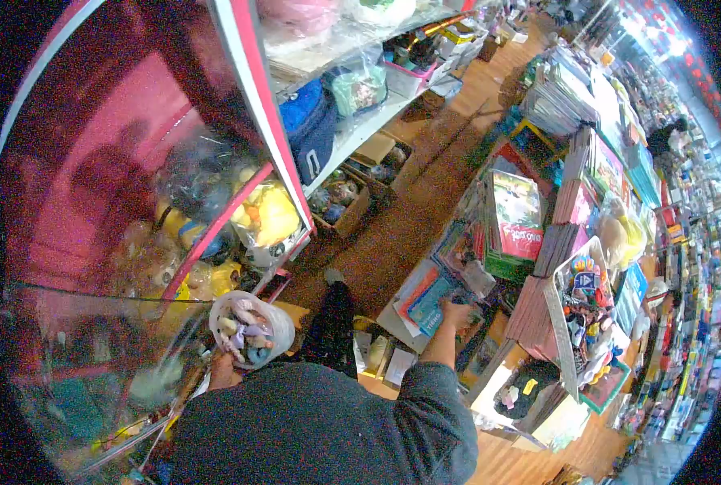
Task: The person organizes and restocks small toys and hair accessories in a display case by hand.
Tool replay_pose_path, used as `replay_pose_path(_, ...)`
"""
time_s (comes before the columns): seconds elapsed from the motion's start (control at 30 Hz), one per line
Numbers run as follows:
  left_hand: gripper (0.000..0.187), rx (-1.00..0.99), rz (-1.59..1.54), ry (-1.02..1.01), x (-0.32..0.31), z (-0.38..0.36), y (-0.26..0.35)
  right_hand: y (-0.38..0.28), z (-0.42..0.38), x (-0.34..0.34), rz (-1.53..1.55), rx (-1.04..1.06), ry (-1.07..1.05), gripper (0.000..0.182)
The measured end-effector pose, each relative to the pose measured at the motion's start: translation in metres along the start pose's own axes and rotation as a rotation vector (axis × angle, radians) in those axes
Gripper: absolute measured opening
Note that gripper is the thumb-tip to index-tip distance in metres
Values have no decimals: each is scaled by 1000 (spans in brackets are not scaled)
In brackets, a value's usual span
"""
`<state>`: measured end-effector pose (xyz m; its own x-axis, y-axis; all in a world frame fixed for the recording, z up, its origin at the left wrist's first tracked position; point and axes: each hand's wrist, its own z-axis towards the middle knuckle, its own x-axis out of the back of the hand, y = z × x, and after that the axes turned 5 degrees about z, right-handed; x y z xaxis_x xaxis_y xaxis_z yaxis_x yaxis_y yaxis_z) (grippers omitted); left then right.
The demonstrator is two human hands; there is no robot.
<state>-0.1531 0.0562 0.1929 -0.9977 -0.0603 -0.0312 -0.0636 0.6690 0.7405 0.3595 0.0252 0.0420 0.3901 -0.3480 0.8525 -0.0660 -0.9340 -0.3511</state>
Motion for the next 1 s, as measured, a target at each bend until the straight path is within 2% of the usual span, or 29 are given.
replay_pose_path(0.03,36,-2,-127,-67,-3,-2,3,1,3,-11,-51,20,108,111)
replay_pose_path(0.07,33,13,-352,-90,-11,-6,8,-11,-13,-12,-70,-92,142,104)
replay_pose_path(0.1,33,11,-358,-78,-11,-5,5,-13,-17,-21,-75,-83,135,104)
replay_pose_path(0.17,29,-124,-233,-71,-6,3,-9,-14,-25,-48,-252,147,118,92)
replay_pose_path(0.23,28,-14,-404,-120,-6,4,-4,-36,-53,-50,-11,438,-43,80)
replay_pose_path(0.3,27,-80,-415,-133,-4,12,-13,-83,-105,-31,380,921,-149,69)
replay_pose_path(0.33,32,-129,-415,-134,-14,5,2,-98,-97,-51,339,988,-98,62)
replay_pose_path(0.37,43,-121,-498,-364,-15,-2,22,-129,-130,-28,266,1001,-193,71)
replay_pose_path(0.4,47,-558,98,-272,-19,-17,36,-136,-141,-35,372,1222,22,87)
replay_pose_path(0.43,47,-103,-441,-460,-9,8,18,-153,-151,-30,397,1357,-50,98)
replay_pose_path(0.47,43,-308,-130,-342,-10,10,18,-169,-165,-19,422,1410,-128,97)
replay_pose_path(0.5,39,-33,-443,-266,-19,9,34,-185,-183,-5,457,1469,-201,95)
replay_pose_path(0.53,38,-132,-414,-273,-20,16,35,-198,-207,14,470,1513,-248,94)
replay_pose_path(0.6,35,-167,-367,-133,-28,15,51,-213,-236,36,485,1569,-328,93)
replay_pose_path(0.7,33,-277,-401,-145,-30,4,74,-220,-262,55,480,1627,-381,93)
replay_pose_path(1.0,33,-270,-328,-43,-30,9,71,-211,-315,99,461,1780,-460,94)
